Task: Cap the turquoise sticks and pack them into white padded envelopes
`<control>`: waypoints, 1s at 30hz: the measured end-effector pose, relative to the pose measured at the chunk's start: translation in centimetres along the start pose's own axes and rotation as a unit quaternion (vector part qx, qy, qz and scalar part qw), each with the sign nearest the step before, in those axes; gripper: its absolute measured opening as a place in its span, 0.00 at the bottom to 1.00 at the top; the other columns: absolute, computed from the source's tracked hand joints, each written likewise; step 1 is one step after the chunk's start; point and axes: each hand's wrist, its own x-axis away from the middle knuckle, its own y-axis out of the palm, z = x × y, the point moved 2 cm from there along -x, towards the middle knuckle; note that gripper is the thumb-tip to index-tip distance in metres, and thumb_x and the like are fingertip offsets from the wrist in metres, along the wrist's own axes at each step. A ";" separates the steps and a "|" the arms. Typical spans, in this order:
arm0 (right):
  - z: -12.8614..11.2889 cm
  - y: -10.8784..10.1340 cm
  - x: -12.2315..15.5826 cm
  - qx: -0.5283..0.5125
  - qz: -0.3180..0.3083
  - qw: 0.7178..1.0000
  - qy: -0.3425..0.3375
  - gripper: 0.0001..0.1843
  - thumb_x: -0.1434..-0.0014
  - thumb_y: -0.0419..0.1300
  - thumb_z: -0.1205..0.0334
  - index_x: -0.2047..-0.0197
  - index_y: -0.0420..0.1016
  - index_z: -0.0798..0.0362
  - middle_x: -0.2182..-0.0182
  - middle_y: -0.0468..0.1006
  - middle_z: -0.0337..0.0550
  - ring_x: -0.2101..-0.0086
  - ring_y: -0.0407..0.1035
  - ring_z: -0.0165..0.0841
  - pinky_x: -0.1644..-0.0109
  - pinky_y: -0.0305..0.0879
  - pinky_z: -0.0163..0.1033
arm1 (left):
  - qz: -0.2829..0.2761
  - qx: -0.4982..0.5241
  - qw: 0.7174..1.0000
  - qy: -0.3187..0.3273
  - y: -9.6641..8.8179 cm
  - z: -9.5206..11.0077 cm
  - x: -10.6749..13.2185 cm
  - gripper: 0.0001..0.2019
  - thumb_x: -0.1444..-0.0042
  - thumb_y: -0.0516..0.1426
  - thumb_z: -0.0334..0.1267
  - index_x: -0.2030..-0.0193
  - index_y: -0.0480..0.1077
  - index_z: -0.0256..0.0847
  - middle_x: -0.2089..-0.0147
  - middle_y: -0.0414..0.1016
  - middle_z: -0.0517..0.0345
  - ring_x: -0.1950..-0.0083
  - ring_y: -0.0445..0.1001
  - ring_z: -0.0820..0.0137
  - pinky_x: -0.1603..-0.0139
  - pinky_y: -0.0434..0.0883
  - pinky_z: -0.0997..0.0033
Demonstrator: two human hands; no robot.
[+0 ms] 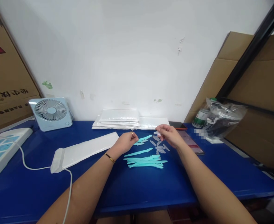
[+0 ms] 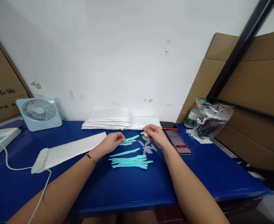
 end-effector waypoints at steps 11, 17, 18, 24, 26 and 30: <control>0.3 0.6 0.1 0.036 -0.027 0.998 0.033 0.17 0.56 0.68 0.50 0.74 0.73 0.57 0.80 0.76 0.40 0.81 0.70 0.27 0.78 0.66 0.31 | 0.003 0.001 1.000 -0.006 -0.4 0.0 -0.1 0.11 0.44 0.50 0.43 0.67 0.69 0.40 0.71 0.71 0.59 0.70 0.68 0.71 0.73 0.61 0.74; 0.8 1.3 0.0 0.050 -0.037 0.998 0.024 0.18 0.54 0.67 0.50 0.72 0.74 0.57 0.79 0.76 0.40 0.81 0.71 0.28 0.78 0.66 0.31 | 0.008 -0.011 1.000 0.002 -0.3 0.1 -0.2 0.10 0.45 0.50 0.40 0.68 0.69 0.40 0.72 0.71 0.60 0.70 0.67 0.71 0.72 0.61 0.73; 0.8 1.2 -0.1 0.050 -0.036 0.998 0.021 0.17 0.54 0.67 0.50 0.72 0.74 0.57 0.79 0.76 0.40 0.81 0.71 0.28 0.78 0.66 0.31 | 0.008 -0.012 1.000 0.004 -0.4 0.2 -0.2 0.10 0.45 0.50 0.40 0.68 0.69 0.40 0.72 0.71 0.60 0.70 0.67 0.71 0.72 0.61 0.73; 1.0 1.1 -0.1 0.063 -0.036 0.997 0.013 0.18 0.54 0.66 0.49 0.70 0.74 0.57 0.79 0.76 0.40 0.82 0.70 0.27 0.78 0.66 0.32 | 0.004 -0.015 1.000 0.001 -0.6 0.5 -0.1 0.10 0.45 0.50 0.41 0.68 0.70 0.39 0.72 0.70 0.59 0.71 0.67 0.71 0.73 0.60 0.74; 1.0 1.6 0.0 0.071 -0.048 0.996 0.016 0.18 0.54 0.66 0.49 0.70 0.73 0.57 0.79 0.76 0.41 0.81 0.70 0.28 0.77 0.65 0.32 | 0.004 -0.008 1.000 0.010 -0.5 0.6 -0.1 0.11 0.44 0.50 0.41 0.68 0.70 0.40 0.72 0.70 0.59 0.71 0.67 0.71 0.73 0.60 0.74; 0.8 2.7 0.3 0.115 -0.092 0.989 0.016 0.19 0.49 0.61 0.46 0.71 0.72 0.56 0.80 0.75 0.41 0.80 0.70 0.29 0.75 0.64 0.33 | 0.002 -0.005 1.000 0.023 -0.3 0.5 -0.1 0.10 0.43 0.49 0.41 0.67 0.69 0.41 0.71 0.72 0.60 0.69 0.68 0.70 0.71 0.60 0.73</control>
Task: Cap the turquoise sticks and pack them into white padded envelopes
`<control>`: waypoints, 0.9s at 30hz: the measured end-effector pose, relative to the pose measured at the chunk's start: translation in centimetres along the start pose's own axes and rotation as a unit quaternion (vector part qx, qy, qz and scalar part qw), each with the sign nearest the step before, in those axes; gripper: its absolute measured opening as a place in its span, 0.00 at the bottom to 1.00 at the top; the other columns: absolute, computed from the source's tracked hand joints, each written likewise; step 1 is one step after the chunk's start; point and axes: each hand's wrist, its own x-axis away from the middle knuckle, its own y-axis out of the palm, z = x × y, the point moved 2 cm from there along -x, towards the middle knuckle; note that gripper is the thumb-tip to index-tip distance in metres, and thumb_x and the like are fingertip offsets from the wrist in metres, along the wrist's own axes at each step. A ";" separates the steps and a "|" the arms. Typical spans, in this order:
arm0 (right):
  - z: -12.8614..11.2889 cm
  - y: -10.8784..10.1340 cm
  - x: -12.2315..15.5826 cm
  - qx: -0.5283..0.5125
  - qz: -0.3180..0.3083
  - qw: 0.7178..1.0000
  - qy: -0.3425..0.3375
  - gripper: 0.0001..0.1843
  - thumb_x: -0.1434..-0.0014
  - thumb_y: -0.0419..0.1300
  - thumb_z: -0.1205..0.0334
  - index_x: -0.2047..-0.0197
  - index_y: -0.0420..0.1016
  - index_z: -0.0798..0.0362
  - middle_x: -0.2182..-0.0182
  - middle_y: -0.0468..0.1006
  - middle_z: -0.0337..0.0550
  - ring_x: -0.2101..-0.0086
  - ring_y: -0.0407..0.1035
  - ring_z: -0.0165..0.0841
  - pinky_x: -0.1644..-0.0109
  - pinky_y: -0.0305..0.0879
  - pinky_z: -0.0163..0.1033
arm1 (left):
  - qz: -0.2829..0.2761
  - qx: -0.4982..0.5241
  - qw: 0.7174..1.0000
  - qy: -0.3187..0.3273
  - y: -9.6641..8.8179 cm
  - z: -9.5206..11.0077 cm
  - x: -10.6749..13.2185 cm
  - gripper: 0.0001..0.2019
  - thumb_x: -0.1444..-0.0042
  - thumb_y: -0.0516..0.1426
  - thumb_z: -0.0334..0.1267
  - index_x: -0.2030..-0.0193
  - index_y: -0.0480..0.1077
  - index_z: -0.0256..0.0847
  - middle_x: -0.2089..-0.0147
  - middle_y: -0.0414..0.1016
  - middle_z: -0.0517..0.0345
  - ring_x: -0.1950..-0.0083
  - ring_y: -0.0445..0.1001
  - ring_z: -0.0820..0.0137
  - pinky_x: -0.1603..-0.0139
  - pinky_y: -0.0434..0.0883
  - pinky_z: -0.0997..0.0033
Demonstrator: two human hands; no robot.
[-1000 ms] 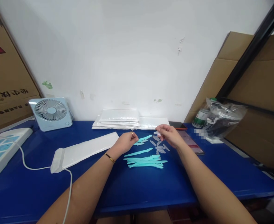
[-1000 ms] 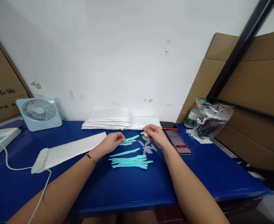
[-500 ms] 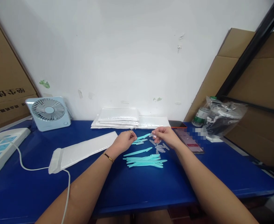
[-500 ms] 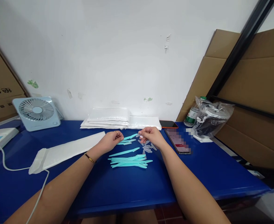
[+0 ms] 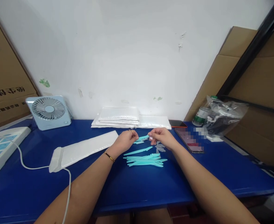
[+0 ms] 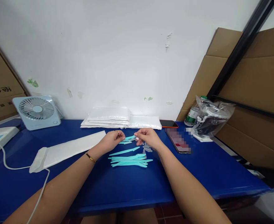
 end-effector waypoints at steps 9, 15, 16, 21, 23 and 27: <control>1.1 -1.4 -0.1 0.402 0.027 0.915 -0.023 0.08 0.54 0.64 0.57 0.72 0.75 0.52 0.71 0.76 0.41 0.71 0.68 0.31 0.69 0.60 0.33 | 0.000 -0.114 0.993 0.041 0.0 0.8 0.9 0.13 0.53 0.60 0.46 0.61 0.71 0.45 0.58 0.72 0.57 0.57 0.70 0.64 0.61 0.64 0.70; 1.2 -1.8 -0.2 0.338 0.015 0.941 -0.001 0.06 0.50 0.61 0.60 0.71 0.72 0.53 0.77 0.74 0.38 0.76 0.67 0.29 0.73 0.59 0.32 | -0.098 -0.153 0.983 0.024 1.2 1.2 1.2 0.03 0.51 0.58 0.39 0.70 0.72 0.44 0.67 0.74 0.60 0.67 0.71 0.68 0.70 0.60 0.72; 1.1 -2.2 -0.1 0.303 0.015 0.953 0.007 0.07 0.49 0.61 0.58 0.70 0.72 0.54 0.77 0.74 0.38 0.77 0.67 0.28 0.74 0.59 0.32 | -0.095 -0.155 0.983 0.016 1.2 1.2 1.2 0.03 0.50 0.57 0.37 0.71 0.72 0.43 0.68 0.74 0.60 0.67 0.70 0.69 0.70 0.59 0.72; -0.2 -3.7 0.8 0.144 -0.029 0.989 0.018 0.14 0.51 0.63 0.55 0.65 0.75 0.56 0.75 0.77 0.41 0.76 0.70 0.29 0.72 0.65 0.34 | -0.051 -0.134 0.989 -0.022 0.3 0.9 1.0 0.05 0.47 0.54 0.36 0.70 0.71 0.42 0.68 0.75 0.58 0.67 0.70 0.69 0.71 0.58 0.73; -0.6 -3.6 1.2 0.106 -0.054 0.993 0.017 0.16 0.52 0.64 0.56 0.62 0.76 0.57 0.74 0.78 0.43 0.72 0.73 0.32 0.67 0.67 0.35 | -0.042 -0.117 0.992 -0.034 -0.1 0.8 1.0 0.05 0.47 0.54 0.36 0.69 0.70 0.42 0.68 0.75 0.58 0.67 0.70 0.69 0.71 0.59 0.73; -1.0 -2.5 1.3 0.070 -0.066 0.995 0.010 0.16 0.51 0.64 0.57 0.60 0.76 0.57 0.75 0.79 0.44 0.70 0.75 0.34 0.63 0.70 0.38 | -0.039 -0.101 0.994 -0.034 -0.2 0.7 0.8 0.04 0.48 0.54 0.36 0.69 0.71 0.42 0.68 0.75 0.58 0.67 0.70 0.69 0.71 0.59 0.74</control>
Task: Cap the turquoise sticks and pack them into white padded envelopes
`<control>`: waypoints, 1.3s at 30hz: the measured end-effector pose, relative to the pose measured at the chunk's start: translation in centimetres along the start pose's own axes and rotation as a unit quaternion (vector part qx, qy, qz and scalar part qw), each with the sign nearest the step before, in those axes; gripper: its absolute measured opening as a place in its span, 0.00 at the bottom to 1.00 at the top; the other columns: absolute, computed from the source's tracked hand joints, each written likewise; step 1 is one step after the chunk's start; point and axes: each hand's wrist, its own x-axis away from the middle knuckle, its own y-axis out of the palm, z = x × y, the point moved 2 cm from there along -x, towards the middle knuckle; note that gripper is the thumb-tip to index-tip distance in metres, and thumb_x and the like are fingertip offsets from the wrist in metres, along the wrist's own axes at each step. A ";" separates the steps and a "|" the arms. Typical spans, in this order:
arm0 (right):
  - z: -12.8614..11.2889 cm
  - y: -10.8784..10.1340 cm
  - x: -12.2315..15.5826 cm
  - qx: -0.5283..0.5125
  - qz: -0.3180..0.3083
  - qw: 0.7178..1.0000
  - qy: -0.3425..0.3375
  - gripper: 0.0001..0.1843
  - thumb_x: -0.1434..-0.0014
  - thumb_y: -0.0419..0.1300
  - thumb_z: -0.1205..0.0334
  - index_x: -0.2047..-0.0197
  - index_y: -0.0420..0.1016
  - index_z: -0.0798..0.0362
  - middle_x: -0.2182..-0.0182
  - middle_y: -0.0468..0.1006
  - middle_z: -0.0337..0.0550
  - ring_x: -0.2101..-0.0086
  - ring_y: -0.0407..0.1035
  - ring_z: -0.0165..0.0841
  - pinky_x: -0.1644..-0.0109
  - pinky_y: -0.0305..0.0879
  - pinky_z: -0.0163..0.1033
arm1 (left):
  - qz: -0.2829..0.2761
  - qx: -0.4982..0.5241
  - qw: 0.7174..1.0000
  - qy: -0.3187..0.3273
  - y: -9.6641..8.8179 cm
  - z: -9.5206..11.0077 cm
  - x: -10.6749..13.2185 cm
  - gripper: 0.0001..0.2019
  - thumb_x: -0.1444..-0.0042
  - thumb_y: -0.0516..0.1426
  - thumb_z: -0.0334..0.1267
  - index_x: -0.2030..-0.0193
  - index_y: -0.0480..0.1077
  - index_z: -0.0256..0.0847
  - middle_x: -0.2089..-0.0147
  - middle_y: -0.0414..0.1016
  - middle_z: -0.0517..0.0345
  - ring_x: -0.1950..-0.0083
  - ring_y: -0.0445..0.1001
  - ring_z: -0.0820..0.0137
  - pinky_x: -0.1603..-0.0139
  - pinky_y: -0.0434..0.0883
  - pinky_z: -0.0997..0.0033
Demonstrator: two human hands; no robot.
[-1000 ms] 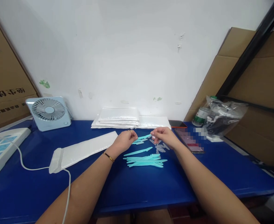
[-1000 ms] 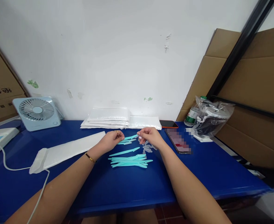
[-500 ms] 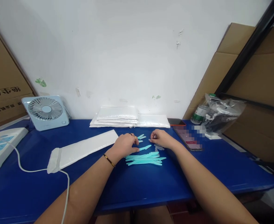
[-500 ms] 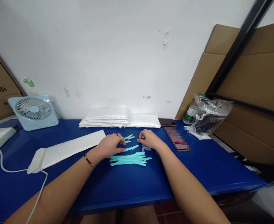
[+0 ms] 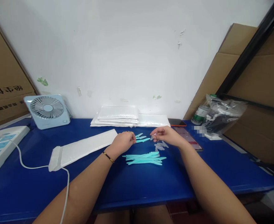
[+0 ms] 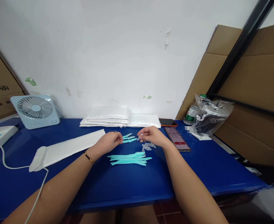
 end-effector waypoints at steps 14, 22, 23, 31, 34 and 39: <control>0.2 0.7 -0.8 0.157 0.085 0.983 -0.040 0.16 0.54 0.65 0.55 0.63 0.76 0.55 0.73 0.78 0.42 0.74 0.70 0.30 0.70 0.65 0.34 | 0.071 0.000 0.997 0.034 0.1 0.6 0.1 0.09 0.48 0.56 0.40 0.60 0.70 0.42 0.60 0.73 0.56 0.57 0.71 0.65 0.61 0.65 0.71; -0.2 -0.8 0.8 0.284 -0.068 0.956 0.034 0.08 0.60 0.66 0.60 0.73 0.79 0.52 0.78 0.75 0.37 0.77 0.65 0.29 0.75 0.57 0.32 | -0.126 0.059 0.986 0.090 1.6 2.3 1.3 0.13 0.53 0.58 0.49 0.67 0.73 0.43 0.69 0.75 0.59 0.70 0.70 0.70 0.75 0.59 0.75; -0.1 -0.5 0.7 0.295 -0.080 0.951 0.036 0.07 0.61 0.66 0.61 0.74 0.78 0.52 0.79 0.75 0.37 0.77 0.65 0.29 0.75 0.56 0.32 | -0.132 0.064 0.986 0.080 1.7 2.4 1.3 0.12 0.52 0.58 0.48 0.68 0.74 0.43 0.70 0.75 0.59 0.71 0.70 0.70 0.76 0.59 0.75; 0.5 -0.6 0.3 0.118 -0.018 0.992 0.041 0.10 0.54 0.64 0.58 0.69 0.71 0.54 0.78 0.74 0.38 0.79 0.68 0.29 0.76 0.63 0.33 | -0.100 0.108 0.989 0.029 2.2 1.6 0.7 0.10 0.50 0.54 0.44 0.70 0.72 0.42 0.70 0.75 0.59 0.70 0.70 0.70 0.74 0.61 0.75; 0.0 -0.9 0.2 -0.027 0.052 0.998 0.016 0.15 0.53 0.65 0.56 0.66 0.68 0.54 0.78 0.75 0.38 0.76 0.72 0.31 0.73 0.67 0.35 | -0.036 0.134 0.990 0.010 2.1 0.8 0.1 0.11 0.48 0.53 0.45 0.68 0.71 0.41 0.70 0.74 0.58 0.70 0.70 0.70 0.73 0.62 0.75; -0.7 -0.9 0.3 -0.119 0.094 0.988 -0.014 0.16 0.53 0.66 0.56 0.68 0.66 0.55 0.76 0.78 0.42 0.73 0.74 0.31 0.70 0.69 0.34 | 0.016 0.165 0.986 -0.013 1.6 -0.1 -0.6 0.13 0.48 0.53 0.47 0.66 0.71 0.40 0.70 0.73 0.57 0.69 0.70 0.70 0.72 0.63 0.74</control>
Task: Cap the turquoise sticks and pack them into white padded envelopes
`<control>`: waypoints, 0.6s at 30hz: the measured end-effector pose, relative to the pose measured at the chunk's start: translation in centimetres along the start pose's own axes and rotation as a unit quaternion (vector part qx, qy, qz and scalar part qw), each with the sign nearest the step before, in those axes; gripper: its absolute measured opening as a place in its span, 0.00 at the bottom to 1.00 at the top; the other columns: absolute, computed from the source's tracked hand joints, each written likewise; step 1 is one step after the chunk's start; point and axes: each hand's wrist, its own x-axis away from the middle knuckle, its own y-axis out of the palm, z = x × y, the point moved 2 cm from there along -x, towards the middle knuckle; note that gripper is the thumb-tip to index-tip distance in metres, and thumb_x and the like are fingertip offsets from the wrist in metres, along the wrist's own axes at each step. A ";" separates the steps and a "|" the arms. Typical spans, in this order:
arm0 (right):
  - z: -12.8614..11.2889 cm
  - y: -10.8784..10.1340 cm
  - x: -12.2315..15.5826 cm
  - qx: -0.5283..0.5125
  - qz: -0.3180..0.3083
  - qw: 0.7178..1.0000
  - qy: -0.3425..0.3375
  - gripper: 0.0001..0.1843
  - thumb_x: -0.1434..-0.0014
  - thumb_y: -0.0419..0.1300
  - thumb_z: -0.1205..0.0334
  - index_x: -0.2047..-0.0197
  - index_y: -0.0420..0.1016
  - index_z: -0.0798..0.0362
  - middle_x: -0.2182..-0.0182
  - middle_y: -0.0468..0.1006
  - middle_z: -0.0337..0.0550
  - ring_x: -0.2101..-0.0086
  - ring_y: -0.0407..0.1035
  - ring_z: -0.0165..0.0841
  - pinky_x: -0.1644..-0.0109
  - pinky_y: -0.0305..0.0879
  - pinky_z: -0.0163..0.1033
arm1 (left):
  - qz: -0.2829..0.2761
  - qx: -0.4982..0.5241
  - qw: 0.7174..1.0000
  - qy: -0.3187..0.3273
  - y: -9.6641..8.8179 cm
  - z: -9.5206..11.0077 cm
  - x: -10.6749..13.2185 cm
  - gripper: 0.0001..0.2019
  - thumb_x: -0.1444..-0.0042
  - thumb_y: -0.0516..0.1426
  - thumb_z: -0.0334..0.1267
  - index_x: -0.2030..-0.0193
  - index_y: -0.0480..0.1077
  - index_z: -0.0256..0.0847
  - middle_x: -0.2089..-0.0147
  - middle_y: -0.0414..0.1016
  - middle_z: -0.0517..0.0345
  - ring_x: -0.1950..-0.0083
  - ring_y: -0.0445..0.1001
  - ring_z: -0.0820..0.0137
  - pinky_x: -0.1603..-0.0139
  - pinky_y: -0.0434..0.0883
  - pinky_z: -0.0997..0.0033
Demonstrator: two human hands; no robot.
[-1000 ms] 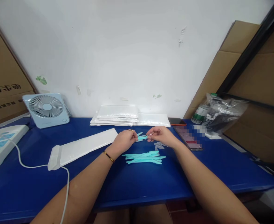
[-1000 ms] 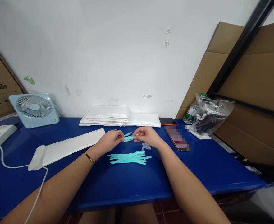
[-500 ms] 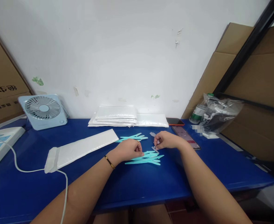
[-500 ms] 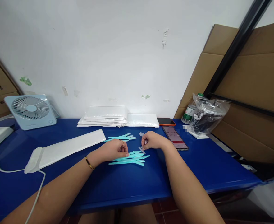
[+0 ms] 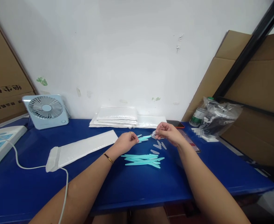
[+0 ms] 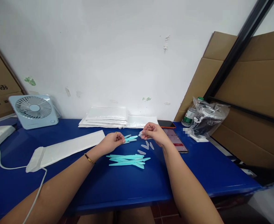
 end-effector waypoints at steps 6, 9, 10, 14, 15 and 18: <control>-0.1 0.5 0.1 -0.006 -0.006 1.000 -0.001 0.16 0.54 0.67 0.56 0.69 0.66 0.55 0.77 0.78 0.42 0.74 0.74 0.31 0.71 0.68 0.33 | -0.002 0.023 1.000 -0.005 -0.2 0.2 -0.1 0.14 0.48 0.53 0.47 0.65 0.71 0.38 0.68 0.74 0.56 0.67 0.71 0.69 0.70 0.65 0.73; 0.0 1.1 0.0 -0.009 -0.014 1.000 -0.004 0.17 0.55 0.68 0.55 0.70 0.67 0.55 0.77 0.78 0.41 0.74 0.74 0.31 0.70 0.69 0.34 | -0.005 0.030 1.000 -0.003 -0.2 0.2 -0.1 0.14 0.48 0.53 0.47 0.65 0.71 0.39 0.69 0.74 0.56 0.68 0.70 0.70 0.70 0.65 0.74; 0.1 1.3 0.0 -0.010 -0.019 1.000 -0.005 0.17 0.55 0.68 0.54 0.70 0.67 0.55 0.77 0.78 0.41 0.74 0.74 0.31 0.70 0.69 0.34 | -0.007 0.031 0.999 -0.002 -0.2 0.2 -0.1 0.14 0.48 0.53 0.47 0.65 0.71 0.39 0.69 0.74 0.56 0.68 0.70 0.70 0.70 0.65 0.74; 0.4 2.0 -0.2 -0.014 -0.038 0.999 -0.017 0.16 0.54 0.67 0.54 0.69 0.68 0.56 0.78 0.78 0.41 0.74 0.74 0.30 0.70 0.69 0.33 | -0.011 0.036 0.999 0.005 -0.1 0.3 0.0 0.14 0.48 0.53 0.48 0.65 0.71 0.38 0.70 0.73 0.57 0.69 0.69 0.71 0.71 0.63 0.74; 0.3 2.0 -0.2 -0.012 -0.041 0.999 -0.024 0.16 0.53 0.67 0.55 0.68 0.69 0.56 0.78 0.78 0.41 0.74 0.74 0.30 0.70 0.69 0.33 | -0.010 0.040 0.999 0.007 -0.1 0.4 0.0 0.14 0.48 0.53 0.47 0.65 0.71 0.38 0.70 0.73 0.57 0.69 0.68 0.71 0.71 0.63 0.74; 0.0 1.5 -0.1 0.004 -0.028 0.999 -0.042 0.16 0.54 0.67 0.55 0.65 0.73 0.56 0.77 0.78 0.42 0.74 0.74 0.30 0.69 0.70 0.34 | -0.011 0.062 0.998 0.008 -0.3 0.6 0.0 0.15 0.48 0.54 0.48 0.65 0.71 0.37 0.70 0.72 0.57 0.69 0.68 0.71 0.71 0.63 0.74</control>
